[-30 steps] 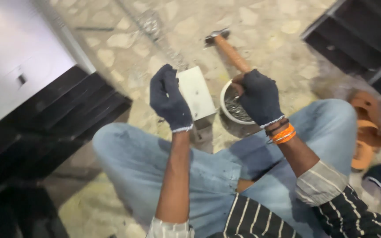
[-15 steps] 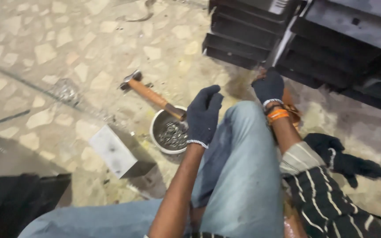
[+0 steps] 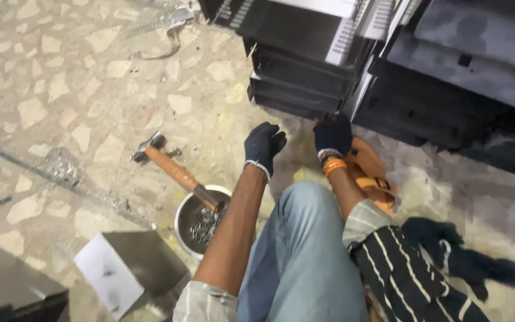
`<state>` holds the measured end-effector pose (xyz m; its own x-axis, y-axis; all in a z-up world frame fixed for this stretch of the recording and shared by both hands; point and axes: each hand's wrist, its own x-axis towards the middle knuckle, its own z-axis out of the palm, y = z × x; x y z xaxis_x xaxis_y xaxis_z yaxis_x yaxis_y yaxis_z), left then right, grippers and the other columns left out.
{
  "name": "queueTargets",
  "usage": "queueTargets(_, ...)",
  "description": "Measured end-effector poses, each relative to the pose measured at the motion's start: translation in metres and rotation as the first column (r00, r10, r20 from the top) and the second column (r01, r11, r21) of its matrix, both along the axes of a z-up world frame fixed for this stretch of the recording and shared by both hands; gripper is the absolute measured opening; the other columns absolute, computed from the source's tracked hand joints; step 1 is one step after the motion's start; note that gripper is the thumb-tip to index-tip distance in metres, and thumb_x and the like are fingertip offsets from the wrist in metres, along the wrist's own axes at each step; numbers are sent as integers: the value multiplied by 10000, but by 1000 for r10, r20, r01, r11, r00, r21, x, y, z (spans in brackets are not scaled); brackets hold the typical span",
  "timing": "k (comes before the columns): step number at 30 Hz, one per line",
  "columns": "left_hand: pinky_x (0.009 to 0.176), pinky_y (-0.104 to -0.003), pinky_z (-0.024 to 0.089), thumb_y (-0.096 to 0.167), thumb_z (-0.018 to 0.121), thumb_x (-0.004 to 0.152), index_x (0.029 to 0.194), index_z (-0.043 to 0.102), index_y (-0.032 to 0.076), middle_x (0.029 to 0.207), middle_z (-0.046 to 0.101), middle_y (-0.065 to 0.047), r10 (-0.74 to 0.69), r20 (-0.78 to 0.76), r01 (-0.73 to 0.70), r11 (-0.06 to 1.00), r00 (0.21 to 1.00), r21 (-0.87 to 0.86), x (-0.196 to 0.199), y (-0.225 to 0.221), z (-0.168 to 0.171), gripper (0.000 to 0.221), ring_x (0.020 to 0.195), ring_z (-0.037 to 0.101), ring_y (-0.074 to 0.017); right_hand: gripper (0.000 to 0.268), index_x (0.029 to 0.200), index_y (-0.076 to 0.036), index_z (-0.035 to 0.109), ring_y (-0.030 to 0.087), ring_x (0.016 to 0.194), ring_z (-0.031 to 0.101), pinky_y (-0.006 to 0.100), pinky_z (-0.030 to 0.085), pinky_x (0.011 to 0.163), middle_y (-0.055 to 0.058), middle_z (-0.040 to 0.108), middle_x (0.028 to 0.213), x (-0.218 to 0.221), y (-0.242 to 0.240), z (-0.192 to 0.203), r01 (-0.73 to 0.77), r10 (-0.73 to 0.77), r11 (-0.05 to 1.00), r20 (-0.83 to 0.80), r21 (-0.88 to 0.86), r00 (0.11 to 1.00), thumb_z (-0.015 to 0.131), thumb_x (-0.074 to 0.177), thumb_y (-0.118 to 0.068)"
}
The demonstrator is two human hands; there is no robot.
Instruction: The recorder is assembling metal panels by hammering small components into pre-drilled holes while sitting on the floor.
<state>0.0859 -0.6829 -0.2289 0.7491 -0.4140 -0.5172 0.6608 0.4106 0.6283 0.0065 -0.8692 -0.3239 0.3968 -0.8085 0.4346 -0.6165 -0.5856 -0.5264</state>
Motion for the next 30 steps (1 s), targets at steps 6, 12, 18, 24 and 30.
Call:
queueTargets(6, 730, -449, 622, 169, 621, 905, 1140, 666, 22, 1040, 725, -158, -55, -78, 49, 995, 995, -84, 57, -71, -88, 281, 891, 717, -341, 513, 948, -72, 673, 439, 877, 685, 557, 538, 740, 204, 716, 917, 3, 8, 62, 123, -105, 986, -159, 112, 982, 772, 812, -557)
queueTargets(12, 812, -461, 560, 249, 808, 815, 1209, 675, 26, 1029, 706, -195, -684, 709, -395, 612, 170, 685, 86, -135, -126, 472, 961, 672, -395, 520, 861, -77, 708, 451, 827, 680, 566, 531, 694, 215, 708, 841, 13, 2, 44, 134, -104, 978, -189, 157, 977, 743, 861, -596)
queueTargets(18, 635, -463, 500, 143, 769, 876, 1033, 692, -8, 859, 685, -169, 68, 101, -76, 994, 993, 75, 92, -136, -138, 231, 752, 621, -334, 275, 921, -106, 751, 427, 835, 680, 552, 535, 730, 187, 721, 868, 5, -25, 7, -65, 55, 995, -130, -79, 990, 743, 831, -366)
queueTargets(24, 705, -476, 543, 245, 792, 789, 1067, 767, 212, 906, 721, -176, -802, 503, -499, 308, 323, 810, 95, -82, -94, 281, 859, 699, -373, 406, 909, -28, 720, 429, 829, 674, 541, 539, 727, 229, 699, 851, -1, -7, 19, -172, 195, 977, -214, 123, 957, 813, 717, -373)
queueTargets(30, 735, -473, 535, 313, 774, 841, 1110, 736, 187, 957, 721, -166, -831, 481, -482, 312, 279, 819, 75, -45, -119, 299, 902, 697, -368, 327, 872, -38, 713, 401, 866, 665, 517, 528, 789, 203, 700, 871, -18, 4, -9, -384, 374, 923, -210, -9, 903, 780, 754, -335)
